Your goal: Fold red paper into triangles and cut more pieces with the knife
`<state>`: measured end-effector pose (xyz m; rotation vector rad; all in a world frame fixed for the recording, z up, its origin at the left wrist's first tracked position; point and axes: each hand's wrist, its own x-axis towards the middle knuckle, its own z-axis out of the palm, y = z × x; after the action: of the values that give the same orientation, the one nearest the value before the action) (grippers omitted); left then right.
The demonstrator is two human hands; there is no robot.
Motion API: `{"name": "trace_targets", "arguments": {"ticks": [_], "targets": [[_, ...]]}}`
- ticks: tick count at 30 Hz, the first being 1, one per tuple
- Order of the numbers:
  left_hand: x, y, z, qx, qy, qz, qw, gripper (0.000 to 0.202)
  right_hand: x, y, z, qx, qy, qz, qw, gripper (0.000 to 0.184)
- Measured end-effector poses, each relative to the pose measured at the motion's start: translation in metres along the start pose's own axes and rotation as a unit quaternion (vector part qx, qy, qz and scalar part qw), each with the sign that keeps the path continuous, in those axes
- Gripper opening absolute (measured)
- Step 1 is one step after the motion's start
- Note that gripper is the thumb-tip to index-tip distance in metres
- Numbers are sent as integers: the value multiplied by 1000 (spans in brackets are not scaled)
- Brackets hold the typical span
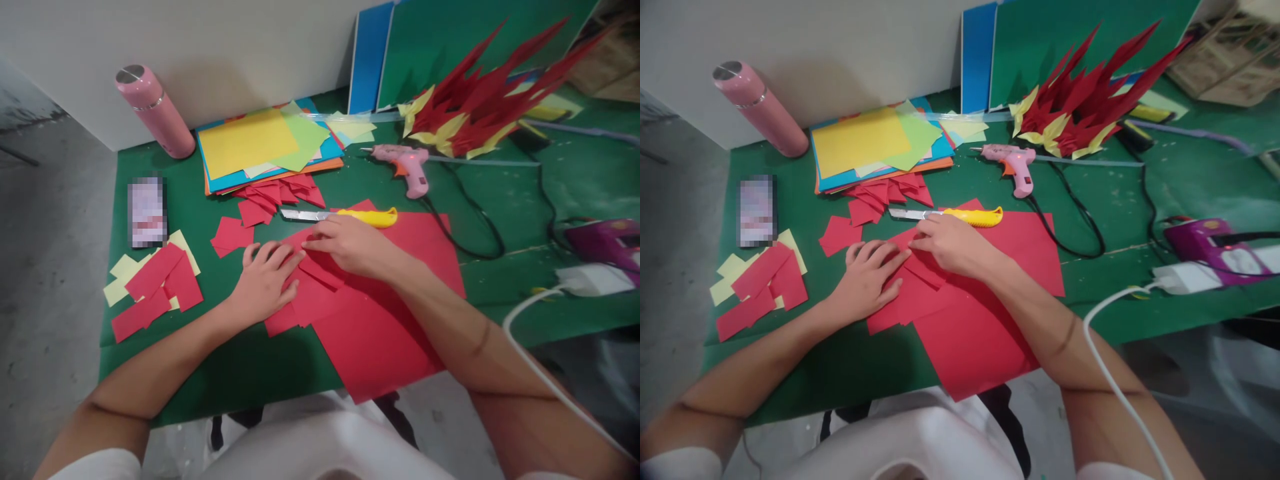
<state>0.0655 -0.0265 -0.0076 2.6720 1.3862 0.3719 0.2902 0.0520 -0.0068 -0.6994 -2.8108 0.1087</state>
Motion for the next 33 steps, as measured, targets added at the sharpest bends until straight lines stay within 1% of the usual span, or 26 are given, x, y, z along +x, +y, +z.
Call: {"name": "trace_targets", "arguments": {"ticks": [3,6,9,12,16,20,24,29,33], "targets": [[0,0,0,-11,-9,-3,1000,42,-6,8,-7,-7,6,8,1000,40],[0,1,0,-16,-14,-4,1000,43,-9,11,-11,-5,7,17,1000,40],[0,0,0,-18,-14,-6,1000,43,-9,6,-11,13,25,49,998,39],[-1,1,0,-21,-14,-9,1000,44,-5,-2,-9,55,42,95,993,33],[-2,1,1,-15,-17,-10,1000,45,1,-11,-6,117,32,136,983,22],[-2,2,1,-12,-21,-12,1000,46,4,-14,-1,169,39,176,969,12],[-1,3,1,-11,-20,-11,1000,46,5,-18,1,199,50,219,954,10],[1,6,-2,-15,-15,-18,1000,47,6,-21,2,190,61,236,951,7],[2,7,-4,-19,-20,-25,999,49,5,-21,5,171,75,216,958,8]]}}
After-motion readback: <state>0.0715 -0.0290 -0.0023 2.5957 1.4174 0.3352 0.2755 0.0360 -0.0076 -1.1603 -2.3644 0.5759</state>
